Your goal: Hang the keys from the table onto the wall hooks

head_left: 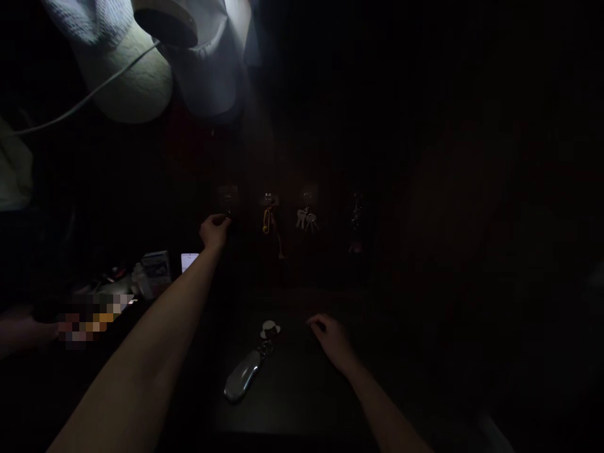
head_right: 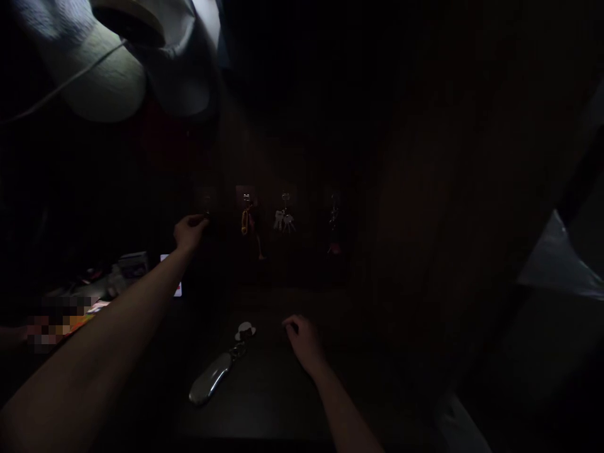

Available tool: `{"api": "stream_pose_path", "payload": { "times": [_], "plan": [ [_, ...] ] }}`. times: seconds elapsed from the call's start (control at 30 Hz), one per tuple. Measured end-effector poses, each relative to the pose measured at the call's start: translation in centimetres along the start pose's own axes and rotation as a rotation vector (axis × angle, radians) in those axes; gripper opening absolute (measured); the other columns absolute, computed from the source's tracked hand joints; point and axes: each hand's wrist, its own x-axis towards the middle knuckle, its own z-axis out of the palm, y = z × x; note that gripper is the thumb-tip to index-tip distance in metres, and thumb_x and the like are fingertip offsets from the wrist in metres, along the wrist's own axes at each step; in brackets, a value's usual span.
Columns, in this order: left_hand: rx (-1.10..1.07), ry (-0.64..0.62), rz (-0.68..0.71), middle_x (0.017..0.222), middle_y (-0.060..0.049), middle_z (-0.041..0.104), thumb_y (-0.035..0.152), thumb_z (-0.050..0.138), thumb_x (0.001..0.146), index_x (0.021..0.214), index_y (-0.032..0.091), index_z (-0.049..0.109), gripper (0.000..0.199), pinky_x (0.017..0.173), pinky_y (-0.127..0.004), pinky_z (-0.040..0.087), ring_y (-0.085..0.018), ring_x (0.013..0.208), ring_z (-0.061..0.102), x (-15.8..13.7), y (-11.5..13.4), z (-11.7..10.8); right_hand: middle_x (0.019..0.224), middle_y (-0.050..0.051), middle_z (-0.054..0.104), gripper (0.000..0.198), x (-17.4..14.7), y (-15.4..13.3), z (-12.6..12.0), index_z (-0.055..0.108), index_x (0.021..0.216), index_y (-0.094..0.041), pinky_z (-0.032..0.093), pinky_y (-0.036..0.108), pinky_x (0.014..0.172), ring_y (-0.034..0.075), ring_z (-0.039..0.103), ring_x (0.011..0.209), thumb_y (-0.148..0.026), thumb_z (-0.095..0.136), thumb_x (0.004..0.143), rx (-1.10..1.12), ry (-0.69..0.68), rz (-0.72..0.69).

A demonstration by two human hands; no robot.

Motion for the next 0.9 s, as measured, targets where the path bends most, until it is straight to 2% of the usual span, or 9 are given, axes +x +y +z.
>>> {"api": "stream_pose_path", "payload": {
  "times": [0.27, 0.57, 0.7, 0.9],
  "plan": [
    [-0.058, -0.032, -0.010, 0.097, -0.004, 0.070, 0.023, 0.064, 0.069, 0.095, 0.017, 0.067, 0.027, 0.084, -0.026, 0.046, -0.017, 0.093, 0.062, -0.9, -1.0, -0.3, 0.086, 0.004, 0.067, 0.020, 0.1, 0.0, 0.1, 0.065, 0.076, -0.020, 0.042, 0.029, 0.082, 0.018, 0.061, 0.087, -0.020, 0.044, 0.076, 0.004, 0.004, -0.009],
    [-0.122, -0.109, -0.039, 0.100, -0.006, 0.069, 0.021, 0.063, 0.068, 0.099, 0.017, 0.066, 0.031, 0.087, -0.032, 0.047, -0.020, 0.096, 0.062, -3.1, -4.1, -0.4, 0.086, 0.004, 0.067, 0.022, 0.2, 0.3, 0.1, 0.065, 0.076, -0.020, 0.043, 0.031, 0.081, 0.019, 0.061, 0.087, -0.022, 0.043, 0.075, -0.020, 0.002, -0.031],
    [-0.121, -0.131, -0.074, 0.101, -0.006, 0.069, 0.020, 0.064, 0.068, 0.098, 0.018, 0.066, 0.030, 0.089, -0.034, 0.045, -0.020, 0.097, 0.061, -4.2, -5.2, -0.6, 0.087, 0.004, 0.067, 0.022, 0.1, 0.1, 0.0, 0.065, 0.076, -0.022, 0.043, 0.030, 0.081, 0.018, 0.061, 0.088, -0.022, 0.043, 0.075, -0.021, -0.007, 0.001],
    [-0.218, -0.261, -0.125, 0.101, -0.007, 0.068, 0.024, 0.062, 0.069, 0.098, 0.019, 0.065, 0.030, 0.084, -0.035, 0.048, -0.020, 0.094, 0.062, -7.0, -7.3, -0.9, 0.088, 0.003, 0.066, 0.022, 0.1, 0.3, 0.2, 0.065, 0.076, -0.022, 0.043, 0.031, 0.083, 0.018, 0.060, 0.088, -0.023, 0.043, 0.075, -0.013, -0.006, -0.005]
  ]
}}
